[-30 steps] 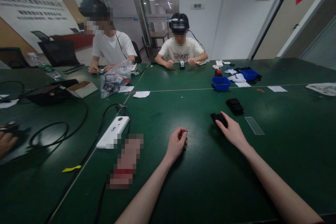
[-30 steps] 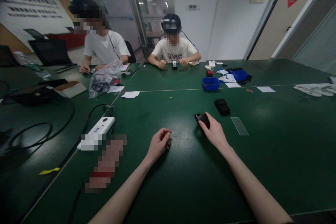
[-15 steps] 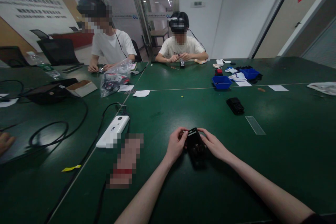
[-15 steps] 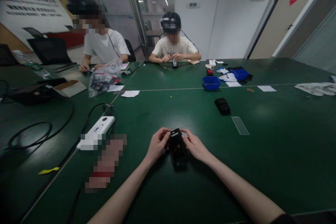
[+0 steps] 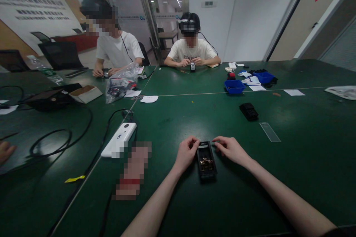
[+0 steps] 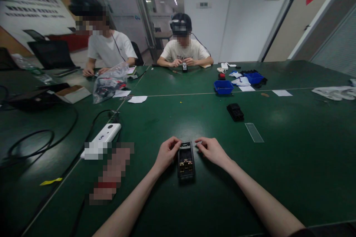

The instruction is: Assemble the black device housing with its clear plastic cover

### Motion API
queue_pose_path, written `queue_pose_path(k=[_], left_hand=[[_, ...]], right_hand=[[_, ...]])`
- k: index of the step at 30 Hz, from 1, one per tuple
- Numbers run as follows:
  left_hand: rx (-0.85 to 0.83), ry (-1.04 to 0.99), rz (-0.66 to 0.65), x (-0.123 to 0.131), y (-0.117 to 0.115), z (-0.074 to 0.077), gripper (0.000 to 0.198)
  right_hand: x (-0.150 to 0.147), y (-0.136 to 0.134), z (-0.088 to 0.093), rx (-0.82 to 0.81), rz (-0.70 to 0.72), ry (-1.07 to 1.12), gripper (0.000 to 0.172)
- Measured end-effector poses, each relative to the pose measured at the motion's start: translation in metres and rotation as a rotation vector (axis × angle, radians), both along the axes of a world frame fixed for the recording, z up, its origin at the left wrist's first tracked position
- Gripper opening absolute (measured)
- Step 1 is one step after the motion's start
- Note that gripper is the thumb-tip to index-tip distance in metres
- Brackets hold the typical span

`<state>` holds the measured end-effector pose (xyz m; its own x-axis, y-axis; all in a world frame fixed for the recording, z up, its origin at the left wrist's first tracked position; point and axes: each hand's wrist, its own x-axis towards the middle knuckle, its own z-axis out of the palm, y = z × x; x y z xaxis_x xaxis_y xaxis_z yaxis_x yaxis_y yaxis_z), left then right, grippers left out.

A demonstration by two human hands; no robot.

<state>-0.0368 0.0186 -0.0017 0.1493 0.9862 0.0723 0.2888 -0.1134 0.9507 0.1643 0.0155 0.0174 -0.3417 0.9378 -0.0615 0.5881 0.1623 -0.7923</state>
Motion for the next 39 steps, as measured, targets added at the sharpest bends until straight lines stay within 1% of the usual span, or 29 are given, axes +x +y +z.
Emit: queue_pose_path(k=[3, 4, 6, 8, 10, 12, 14, 15, 17, 19, 22, 25, 28, 31, 33, 36, 39], left_hand=[[-0.006, 0.018, 0.002, 0.000, 0.000, 0.002, 0.023], [-0.008, 0.020, 0.001, 0.000, -0.001, 0.003, 0.023], [-0.010, 0.023, -0.001, 0.000, -0.001, 0.004, 0.022], [-0.010, 0.024, -0.001, 0.000, -0.001, 0.005, 0.021], [-0.012, 0.025, 0.005, 0.000, -0.001, 0.005, 0.021], [-0.014, 0.026, 0.011, 0.000, -0.001, 0.005, 0.021], [-0.010, 0.030, 0.008, 0.001, -0.001, 0.005, 0.021], [-0.005, 0.034, 0.005, 0.001, -0.001, 0.005, 0.021], [0.003, 0.050, 0.006, 0.001, 0.000, 0.005, 0.022], [0.011, 0.066, 0.013, 0.001, 0.000, 0.005, 0.022], [0.019, 0.074, 0.015, 0.001, 0.000, 0.005, 0.022], [0.018, 0.066, 0.013, 0.001, 0.000, 0.005, 0.022], [0.009, 0.058, 0.018, 0.001, 0.000, 0.006, 0.022], [0.000, 0.058, 0.015, 0.001, -0.001, 0.007, 0.022], [-0.001, 0.058, 0.013, 0.001, -0.001, 0.008, 0.022], [0.000, 0.055, 0.018, 0.001, -0.001, 0.007, 0.022], [0.004, 0.053, 0.018, 0.001, -0.001, 0.007, 0.022]], right_hand=[[0.023, 0.010, 0.007, 0.165, -0.120, -0.187, 0.031], [0.033, 0.013, 0.009, 0.208, -0.181, -0.262, 0.030], [0.058, 0.020, 0.014, 0.274, -0.353, -0.421, 0.030], [0.084, 0.025, 0.016, 0.283, -0.541, -0.574, 0.032], [0.109, 0.028, 0.013, 0.293, -0.652, -0.699, 0.035], [0.129, 0.030, 0.007, 0.284, -0.681, -0.809, 0.044], [0.142, 0.030, -0.001, 0.220, -0.672, -0.885, 0.055], [0.145, 0.030, -0.004, 0.179, -0.660, -0.911, 0.057], [0.147, 0.030, -0.009, 0.121, -0.626, -0.957, 0.055], [0.142, 0.030, -0.010, 0.119, -0.586, -0.997, 0.051], [0.124, 0.030, -0.008, 0.167, -0.527, -0.992, 0.043], [0.096, 0.027, -0.006, 0.256, -0.443, -0.915, 0.036], [0.063, 0.021, -0.004, 0.344, -0.321, -0.812, 0.029], [0.033, 0.011, 0.001, 0.369, -0.189, -0.703, 0.026], [0.017, 0.005, 0.005, 0.359, -0.129, -0.675, 0.025], [0.001, -0.001, 0.010, 0.324, -0.113, -0.650, 0.026], [-0.004, -0.003, 0.012, 0.284, -0.139, -0.517, 0.033]])
